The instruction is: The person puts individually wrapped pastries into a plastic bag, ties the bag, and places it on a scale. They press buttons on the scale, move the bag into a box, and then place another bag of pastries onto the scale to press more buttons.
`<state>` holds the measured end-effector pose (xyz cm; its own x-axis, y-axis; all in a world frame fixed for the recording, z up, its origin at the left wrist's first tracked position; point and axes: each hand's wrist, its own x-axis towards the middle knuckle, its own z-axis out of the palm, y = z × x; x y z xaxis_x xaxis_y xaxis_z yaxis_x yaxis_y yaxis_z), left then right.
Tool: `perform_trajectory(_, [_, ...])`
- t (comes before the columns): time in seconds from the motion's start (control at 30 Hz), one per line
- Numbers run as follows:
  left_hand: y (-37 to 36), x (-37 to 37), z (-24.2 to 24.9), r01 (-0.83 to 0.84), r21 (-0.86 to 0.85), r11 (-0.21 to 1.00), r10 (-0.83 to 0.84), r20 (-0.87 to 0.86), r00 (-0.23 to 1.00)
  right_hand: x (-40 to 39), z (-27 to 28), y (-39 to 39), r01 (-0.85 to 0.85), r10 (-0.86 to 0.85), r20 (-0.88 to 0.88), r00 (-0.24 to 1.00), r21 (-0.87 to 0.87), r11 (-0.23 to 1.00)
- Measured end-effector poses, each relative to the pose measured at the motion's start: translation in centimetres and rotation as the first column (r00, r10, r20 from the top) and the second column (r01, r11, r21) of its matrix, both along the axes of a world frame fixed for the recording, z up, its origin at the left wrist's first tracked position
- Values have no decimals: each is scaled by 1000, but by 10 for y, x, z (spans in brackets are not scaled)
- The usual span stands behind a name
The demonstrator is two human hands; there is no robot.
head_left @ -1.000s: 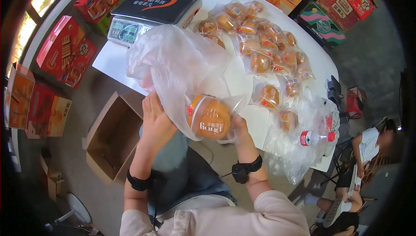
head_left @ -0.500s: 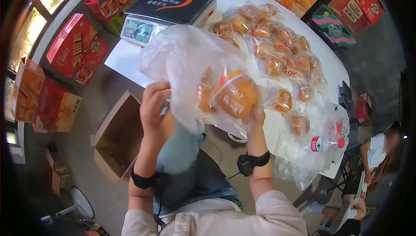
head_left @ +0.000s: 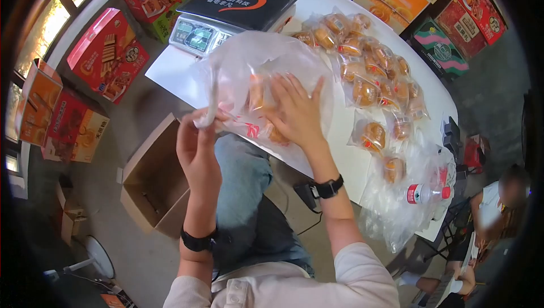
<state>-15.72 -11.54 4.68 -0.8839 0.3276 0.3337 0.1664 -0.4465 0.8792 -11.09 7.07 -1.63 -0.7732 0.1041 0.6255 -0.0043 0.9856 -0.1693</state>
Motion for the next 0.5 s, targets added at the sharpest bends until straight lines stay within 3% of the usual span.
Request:
perform_trajectory(0.07, [-6, 8, -5, 30, -32, 999, -31, -36, 999, -28, -15, -9, 162, -150, 92, 984, -134, 978])
perform_trajectory(0.2, [-12, 10, -23, 34, -72, 997, -34, 11, 999, -24, -5, -37, 157, -102, 255, 961, -203, 967])
perform_trajectory(0.27, [-21, -1, -40, -91, -42, 995, 91, 5, 996, 4, 13, -48, 7, 22, 124, 992, -227, 974])
perform_trajectory(0.33, [-29, -11, -47, -157, -56, 986, 159, 26, 987, 35, 27, -38, -147, 186, 48, 981, -434, 889])
perform_trajectory(0.4, [-32, -17, -54, -255, -66, 965, 254, -22, 967, 68, 35, -16, -97, 68, -75, 995, -503, 859])
perform_trajectory(0.47, [-35, -17, -58, -256, -57, 965, 258, 33, 966, 94, 29, 19, 275, -306, 6, 952, -453, 848])
perform_trajectory(0.5, [-36, -17, -58, -270, -78, 960, 276, 72, 959, 103, 22, 40, 541, -529, 123, 840, -261, 799])
